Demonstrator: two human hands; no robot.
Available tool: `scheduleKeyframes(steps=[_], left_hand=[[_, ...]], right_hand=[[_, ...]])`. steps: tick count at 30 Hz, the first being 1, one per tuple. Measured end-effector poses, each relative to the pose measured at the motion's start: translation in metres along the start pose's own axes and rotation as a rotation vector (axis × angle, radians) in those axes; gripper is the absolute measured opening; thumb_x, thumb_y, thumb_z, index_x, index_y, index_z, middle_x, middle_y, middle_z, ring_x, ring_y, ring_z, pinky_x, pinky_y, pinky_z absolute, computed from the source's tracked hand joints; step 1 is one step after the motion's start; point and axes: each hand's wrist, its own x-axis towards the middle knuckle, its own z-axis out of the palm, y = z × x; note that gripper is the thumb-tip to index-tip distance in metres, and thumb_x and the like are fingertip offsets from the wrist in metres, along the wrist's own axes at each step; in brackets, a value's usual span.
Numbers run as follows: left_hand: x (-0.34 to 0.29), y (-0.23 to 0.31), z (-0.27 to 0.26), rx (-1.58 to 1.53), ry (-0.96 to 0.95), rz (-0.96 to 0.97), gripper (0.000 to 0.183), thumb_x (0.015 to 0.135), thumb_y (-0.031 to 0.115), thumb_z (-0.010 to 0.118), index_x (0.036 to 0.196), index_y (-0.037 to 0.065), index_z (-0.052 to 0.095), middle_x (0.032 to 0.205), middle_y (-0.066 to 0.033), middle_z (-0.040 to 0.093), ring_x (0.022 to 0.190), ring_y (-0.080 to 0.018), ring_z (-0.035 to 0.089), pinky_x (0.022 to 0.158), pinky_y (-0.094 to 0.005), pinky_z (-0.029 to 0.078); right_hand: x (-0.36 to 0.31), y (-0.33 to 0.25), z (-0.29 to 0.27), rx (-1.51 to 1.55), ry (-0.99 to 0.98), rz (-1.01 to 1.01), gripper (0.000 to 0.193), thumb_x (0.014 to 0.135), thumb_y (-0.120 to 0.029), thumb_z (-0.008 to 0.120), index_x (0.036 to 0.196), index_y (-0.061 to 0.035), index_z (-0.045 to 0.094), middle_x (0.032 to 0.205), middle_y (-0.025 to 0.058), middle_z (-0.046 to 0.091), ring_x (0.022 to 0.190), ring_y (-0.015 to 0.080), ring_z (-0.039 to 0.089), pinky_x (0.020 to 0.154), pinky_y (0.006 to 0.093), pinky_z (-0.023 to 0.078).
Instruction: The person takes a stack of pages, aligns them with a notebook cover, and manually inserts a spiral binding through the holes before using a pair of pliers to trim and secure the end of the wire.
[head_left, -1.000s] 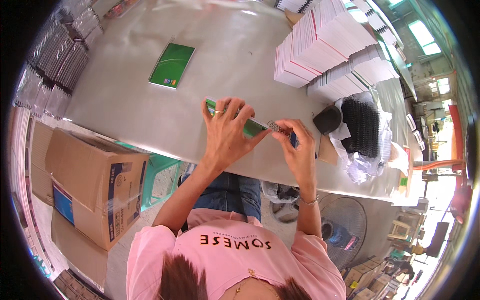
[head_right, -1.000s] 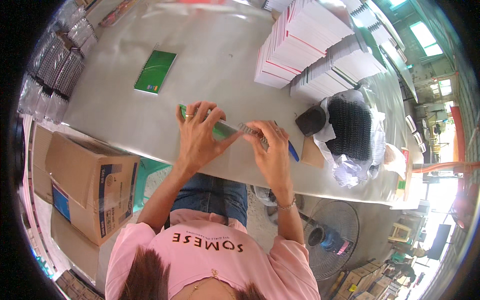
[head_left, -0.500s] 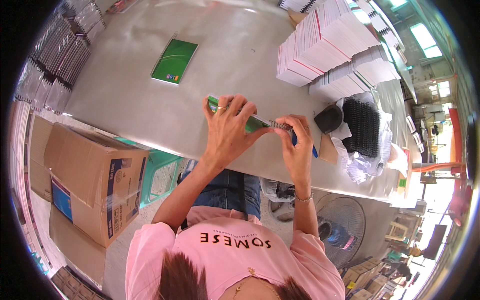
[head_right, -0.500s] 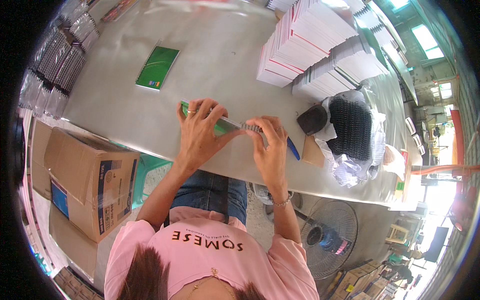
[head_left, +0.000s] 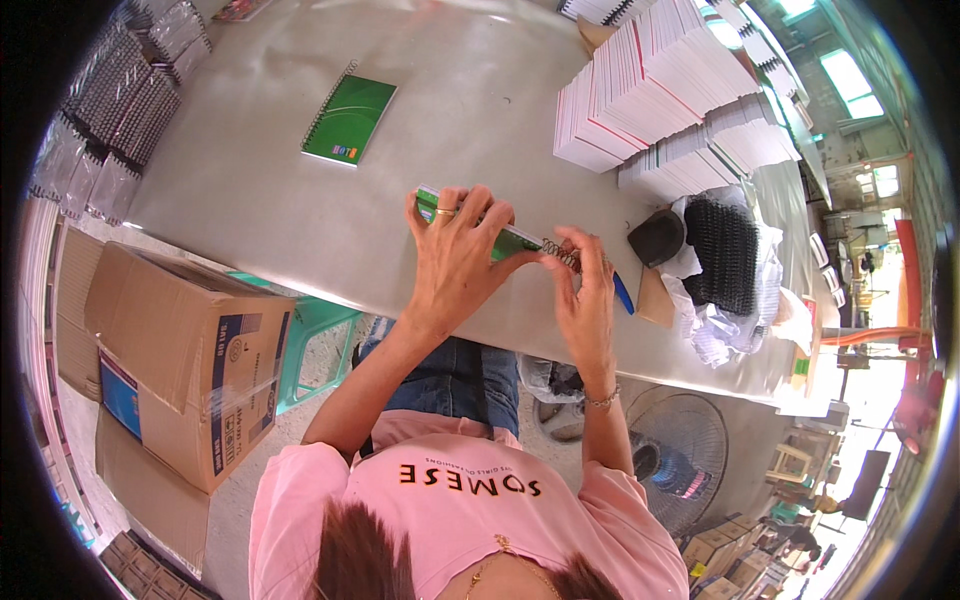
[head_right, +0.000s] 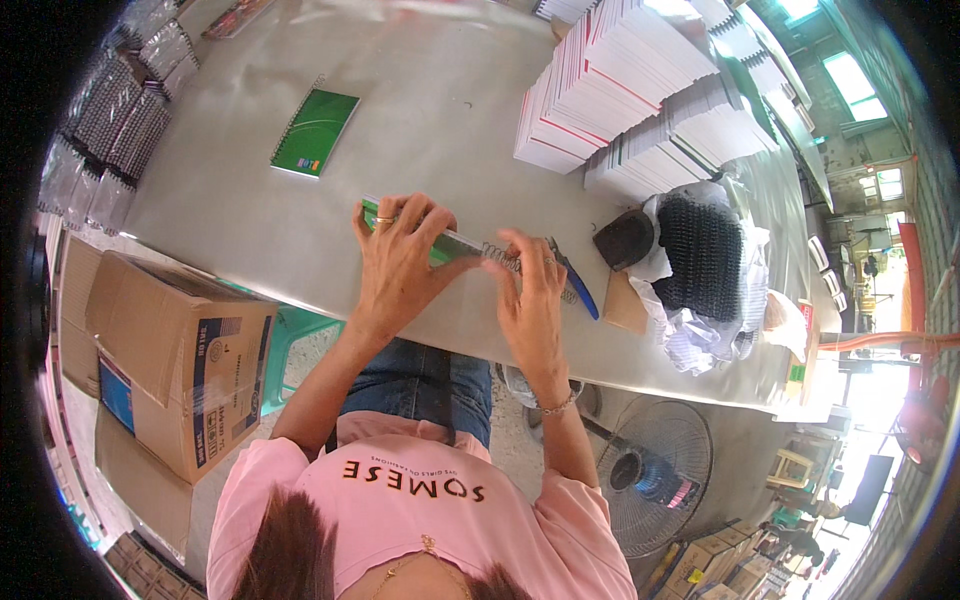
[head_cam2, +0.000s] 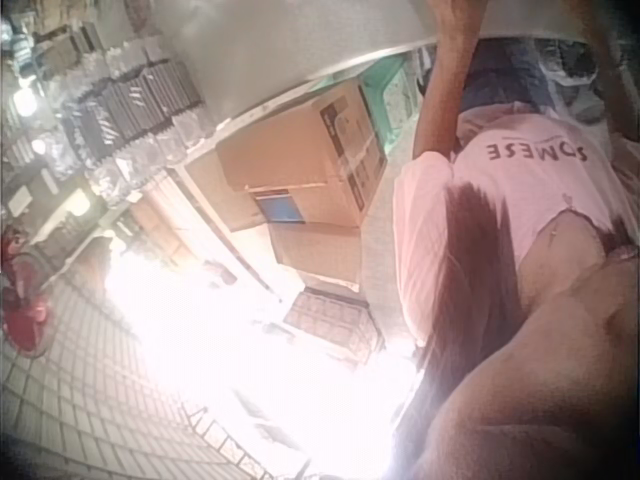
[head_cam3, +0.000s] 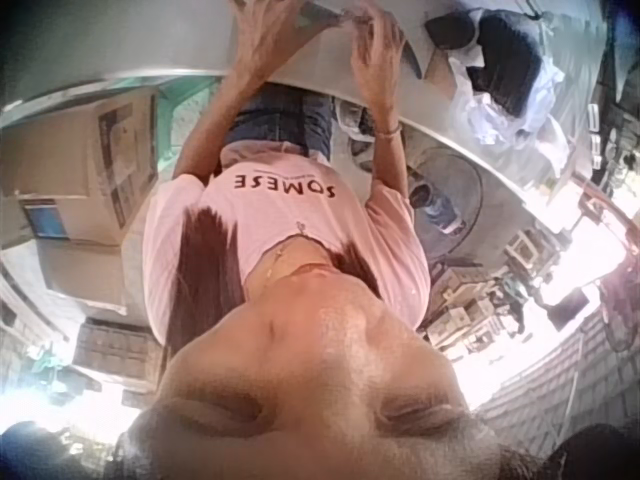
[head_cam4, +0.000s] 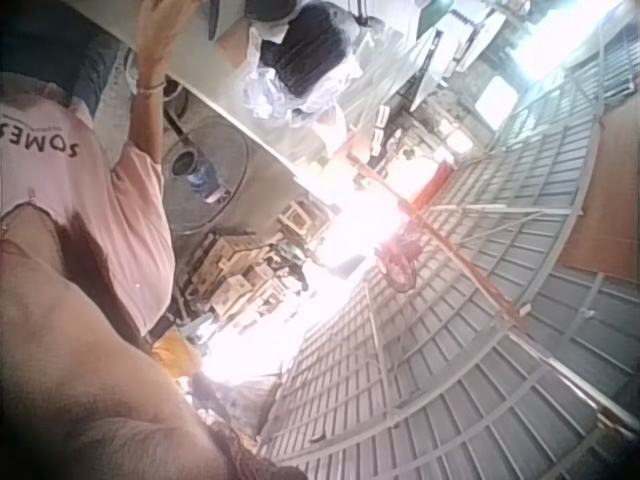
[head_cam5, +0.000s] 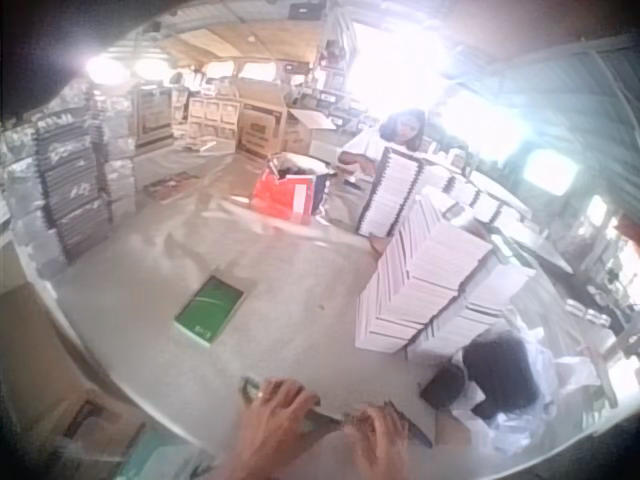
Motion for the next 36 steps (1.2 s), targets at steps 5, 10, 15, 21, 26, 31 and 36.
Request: scheduleKeyframes(steps=[5,10,15,21,26,31,36], left_hand=[[-0.001,0.000,-0.004,0.003,-0.057,0.008,0.036,0.077,0.043,0.074,0.097,0.016,0.061,0.102,0.0013,0.055,0.111,-0.0223,0.048,0.099,-0.0573,0.024],[-0.001,-0.002,-0.008,-0.014,-0.061,0.013,0.031,0.082,0.038,0.071,0.101,0.015,0.060,0.103,0.0007,0.055,0.112,-0.0233,0.048,0.100,-0.0577,0.024],[-0.002,-0.003,-0.009,-0.049,-0.050,0.005,0.033,0.082,0.031,0.072,0.108,0.015,0.059,0.113,-0.0021,0.053,0.113,-0.0251,0.048,0.099,-0.0581,0.026],[-0.003,-0.009,-0.009,-0.268,0.102,-0.109,0.054,0.075,0.018,0.080,0.123,0.014,0.054,0.127,-0.0114,0.045,0.120,-0.0313,0.043,0.103,-0.0501,0.030],[-0.004,-0.012,-0.004,-0.428,0.218,-0.209,0.070,0.069,0.012,0.085,0.128,0.011,0.049,0.127,-0.0154,0.045,0.126,-0.0334,0.038,0.101,-0.0458,0.037],[-0.008,-0.018,0.001,-0.485,0.168,-0.188,0.071,0.069,0.013,0.086,0.127,0.005,0.047,0.123,-0.0162,0.046,0.123,-0.0350,0.039,0.097,-0.0451,0.040],[-0.009,-0.022,0.004,-0.472,0.139,-0.147,0.064,0.068,0.015,0.086,0.118,0.003,0.047,0.110,-0.0139,0.049,0.114,-0.0340,0.042,0.094,-0.0441,0.041]], right_hand=[[0.002,-0.002,0.001,-0.079,0.007,-0.069,0.016,0.092,-0.011,0.060,0.107,-0.0055,0.059,0.095,0.0106,0.060,0.091,0.0280,0.057,0.088,0.0399,0.036],[0.007,-0.005,0.002,-0.168,-0.003,-0.136,0.018,0.092,-0.012,0.061,0.109,-0.0066,0.058,0.096,0.0110,0.061,0.092,0.0295,0.057,0.088,0.0409,0.036],[0.011,-0.006,0.003,-0.241,-0.023,-0.133,0.020,0.091,-0.012,0.062,0.110,-0.0080,0.058,0.097,0.0102,0.062,0.092,0.0299,0.057,0.088,0.0410,0.037],[0.014,-0.006,0.009,-0.216,0.039,-0.135,0.018,0.089,-0.012,0.063,0.107,-0.0083,0.060,0.096,0.0082,0.062,0.092,0.0286,0.057,0.088,0.0405,0.037],[0.017,-0.009,0.010,-0.203,0.054,-0.183,0.015,0.089,-0.013,0.063,0.103,-0.0089,0.062,0.096,0.0074,0.062,0.091,0.0279,0.057,0.088,0.0405,0.037],[0.018,-0.014,0.014,-0.233,0.049,-0.211,0.011,0.089,-0.015,0.064,0.099,-0.0090,0.064,0.096,0.0070,0.061,0.090,0.0271,0.055,0.088,0.0400,0.036],[0.016,-0.007,0.009,-0.227,-0.055,-0.200,0.012,0.090,-0.017,0.063,0.101,-0.0105,0.065,0.101,0.0056,0.061,0.097,0.0271,0.054,0.089,0.0422,0.035]])
